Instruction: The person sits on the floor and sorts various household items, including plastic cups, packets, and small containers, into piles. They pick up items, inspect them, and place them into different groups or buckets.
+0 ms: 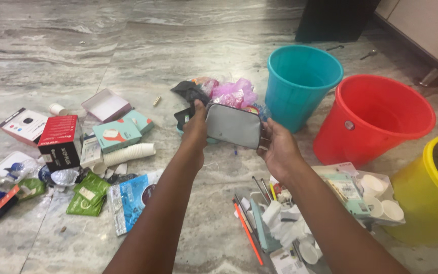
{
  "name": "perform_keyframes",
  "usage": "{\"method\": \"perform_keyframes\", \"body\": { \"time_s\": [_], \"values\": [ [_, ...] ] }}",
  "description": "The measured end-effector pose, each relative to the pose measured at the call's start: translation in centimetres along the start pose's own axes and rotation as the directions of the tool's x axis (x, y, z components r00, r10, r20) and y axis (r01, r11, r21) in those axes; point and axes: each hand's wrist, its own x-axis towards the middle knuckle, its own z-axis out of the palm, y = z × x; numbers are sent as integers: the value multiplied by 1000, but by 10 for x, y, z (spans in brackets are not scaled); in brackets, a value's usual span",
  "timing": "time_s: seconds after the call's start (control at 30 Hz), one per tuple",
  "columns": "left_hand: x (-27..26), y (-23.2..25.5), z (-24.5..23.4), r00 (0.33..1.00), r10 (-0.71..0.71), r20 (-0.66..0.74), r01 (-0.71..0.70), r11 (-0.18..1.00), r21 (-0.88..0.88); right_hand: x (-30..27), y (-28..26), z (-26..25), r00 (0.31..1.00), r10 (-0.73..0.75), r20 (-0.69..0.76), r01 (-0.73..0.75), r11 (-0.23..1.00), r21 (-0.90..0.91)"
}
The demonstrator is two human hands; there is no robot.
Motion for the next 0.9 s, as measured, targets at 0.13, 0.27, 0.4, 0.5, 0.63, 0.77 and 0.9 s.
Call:
{"method": "perform_keyframes", "body": {
  "time_s": [0.13, 0.27, 0.4, 0.5, 0.63, 0.77, 0.9],
  "values": [
    [14, 14, 22, 993, 42, -112, -26, 989, 143, 40, -3, -12, 996, -35, -78, 32, 999, -32],
    [31, 24, 37, 968, 244, 59, -249, 962, 109, 66, -11, -19, 987, -59, -152, 53, 998, -45],
    [53, 40, 60, 917, 322, 233, -295, 945, -144, 97, -27, -34, 993, -35, -109, 53, 985, 165],
    [60, 39, 74, 794, 521, 313, -340, 808, -482, 115, -30, -45, 998, -41, -38, 53, 921, 385],
    [56, 24, 74, 871, 408, 274, -352, 907, -231, 110, -12, -31, 980, 43, -193, -17, 991, 134],
    [50, -13, 62, 891, 378, 252, -313, 912, -264, 88, 17, -21, 981, 110, -161, -94, 990, 105],
    [45, -37, 50, 920, 326, 217, -255, 920, -299, 68, 37, -7, 987, 142, -82, -130, 982, 133]
  ]
}}
